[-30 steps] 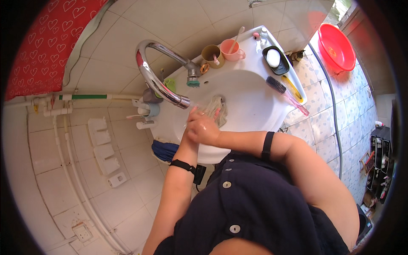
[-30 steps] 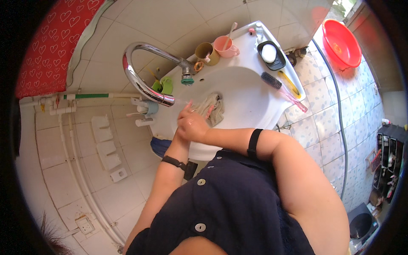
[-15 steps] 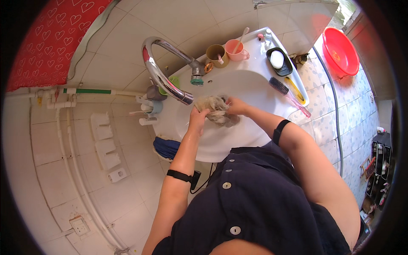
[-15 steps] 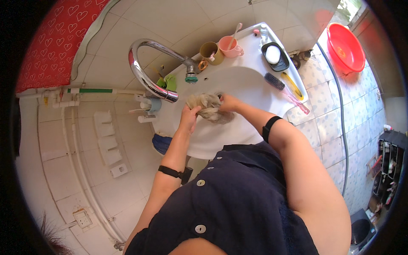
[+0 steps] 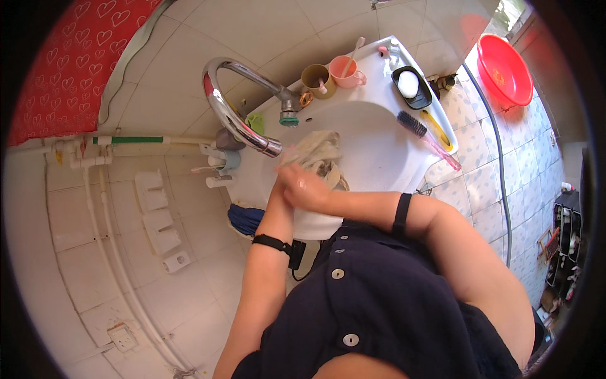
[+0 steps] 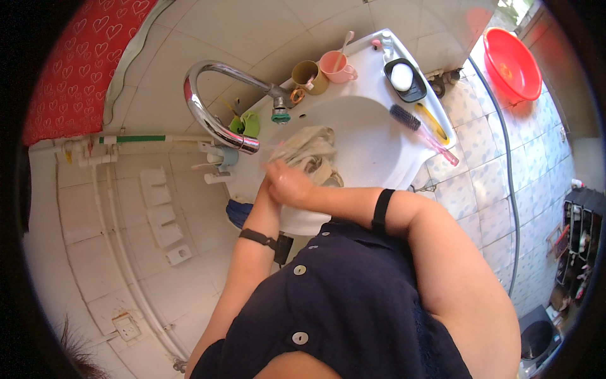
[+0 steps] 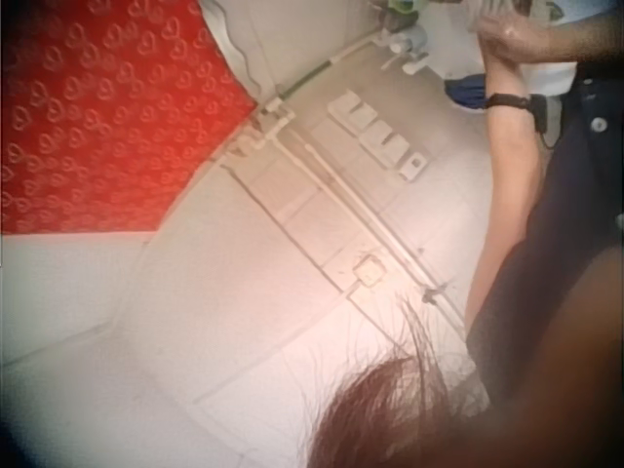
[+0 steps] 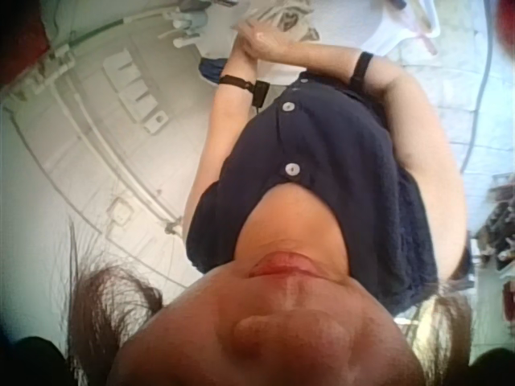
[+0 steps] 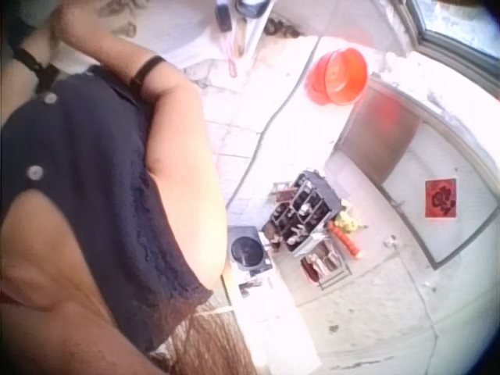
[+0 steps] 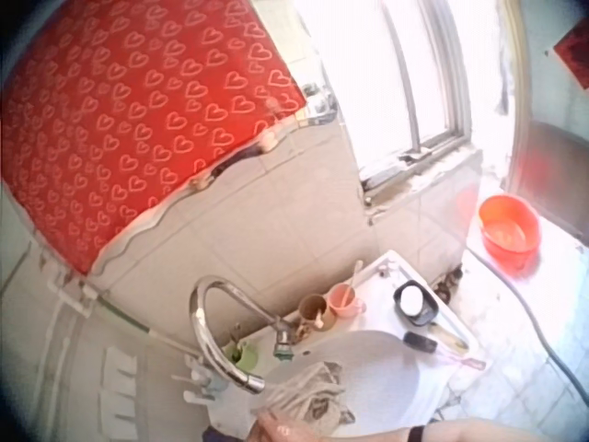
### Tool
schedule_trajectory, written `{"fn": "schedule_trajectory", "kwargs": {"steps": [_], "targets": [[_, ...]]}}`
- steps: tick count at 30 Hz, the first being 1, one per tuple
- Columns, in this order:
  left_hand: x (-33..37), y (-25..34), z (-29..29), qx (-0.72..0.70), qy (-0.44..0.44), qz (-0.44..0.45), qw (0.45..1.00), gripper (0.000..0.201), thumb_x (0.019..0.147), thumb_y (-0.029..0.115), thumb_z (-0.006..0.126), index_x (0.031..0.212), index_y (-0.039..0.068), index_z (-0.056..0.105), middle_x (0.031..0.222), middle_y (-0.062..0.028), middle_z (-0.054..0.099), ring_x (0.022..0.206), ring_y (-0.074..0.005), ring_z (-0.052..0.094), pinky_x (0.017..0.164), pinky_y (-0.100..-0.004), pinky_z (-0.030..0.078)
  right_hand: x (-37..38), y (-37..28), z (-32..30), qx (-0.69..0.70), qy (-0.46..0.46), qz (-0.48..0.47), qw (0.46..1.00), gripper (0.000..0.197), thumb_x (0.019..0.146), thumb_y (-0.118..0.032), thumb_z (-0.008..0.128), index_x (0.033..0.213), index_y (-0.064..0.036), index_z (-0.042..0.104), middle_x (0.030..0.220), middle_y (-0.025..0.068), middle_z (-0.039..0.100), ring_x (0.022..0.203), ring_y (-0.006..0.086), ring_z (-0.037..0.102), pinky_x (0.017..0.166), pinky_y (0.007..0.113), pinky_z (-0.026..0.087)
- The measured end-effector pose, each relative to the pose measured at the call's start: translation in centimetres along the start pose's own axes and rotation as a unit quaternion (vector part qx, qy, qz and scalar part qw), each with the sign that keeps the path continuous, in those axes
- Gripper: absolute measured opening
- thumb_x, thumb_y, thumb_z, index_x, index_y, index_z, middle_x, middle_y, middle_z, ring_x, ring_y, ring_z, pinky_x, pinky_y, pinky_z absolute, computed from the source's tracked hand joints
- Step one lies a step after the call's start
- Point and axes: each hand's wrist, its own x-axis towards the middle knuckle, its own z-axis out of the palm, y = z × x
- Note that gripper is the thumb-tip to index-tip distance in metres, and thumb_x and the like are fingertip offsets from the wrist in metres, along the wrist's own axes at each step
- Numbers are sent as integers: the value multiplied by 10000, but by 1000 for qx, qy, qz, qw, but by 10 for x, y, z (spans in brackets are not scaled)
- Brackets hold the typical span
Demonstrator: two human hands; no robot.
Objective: The person washes pieces of clothing by hand in a bathroom sink, using a brush and applying soap from a bottle, then rinses them under running water.
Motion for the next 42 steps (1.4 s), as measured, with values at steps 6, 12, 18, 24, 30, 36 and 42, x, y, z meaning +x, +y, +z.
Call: {"fn": "schedule_trajectory", "kwargs": {"steps": [6,12,18,24,30,36,42], "targets": [[24,-9,-11,-3,-55,-46,997,263,897,269,442,1065,91,539,1046,-74,611,925,-214,603,736,-345,507,29,29,-20,-134,-9,28,991,269,752,-284,599,956,-109,582,888,142,612,753,339,613,666,438,494],[36,-8,-50,-27,-134,-180,974,295,890,334,464,954,73,587,939,-89,629,884,-219,602,687,-345,504,21,39,-34,-90,-4,150,985,248,799,-289,517,883,-60,560,815,194,619,762,374,601,679,457,478],[22,-12,9,36,58,-58,996,383,908,351,451,1131,44,501,1046,-105,604,965,-253,591,842,-395,491,21,83,-32,-134,73,36,988,272,827,-251,466,904,-15,579,777,228,615,715,384,599,685,471,472],[4,-2,22,190,29,13,981,467,924,398,431,1221,38,436,1158,-122,543,1003,-254,575,858,-400,483,10,123,-46,-199,-182,127,955,578,742,-442,552,1105,8,572,1173,218,516,1055,350,513,906,394,401],[-9,0,48,233,21,60,970,499,922,371,453,1283,35,379,1258,-127,438,1110,-234,489,883,-380,461,29,114,-39,392,36,351,850,503,814,-343,557,1181,-14,456,1038,152,571,884,280,581,765,355,458],[66,-5,-67,108,36,-65,991,414,907,376,436,1176,64,479,1105,-107,537,993,-236,551,812,-405,487,28,41,-6,61,82,223,970,336,784,-196,553,1078,-39,515,893,223,623,812,353,616,717,435,479],[66,-18,-56,5,-137,-115,984,365,903,362,436,1086,64,543,990,-92,594,915,-244,592,801,-425,498,20,10,-11,-90,-20,38,995,282,778,-228,549,985,-36,548,813,219,623,766,386,605,698,462,475]]}}
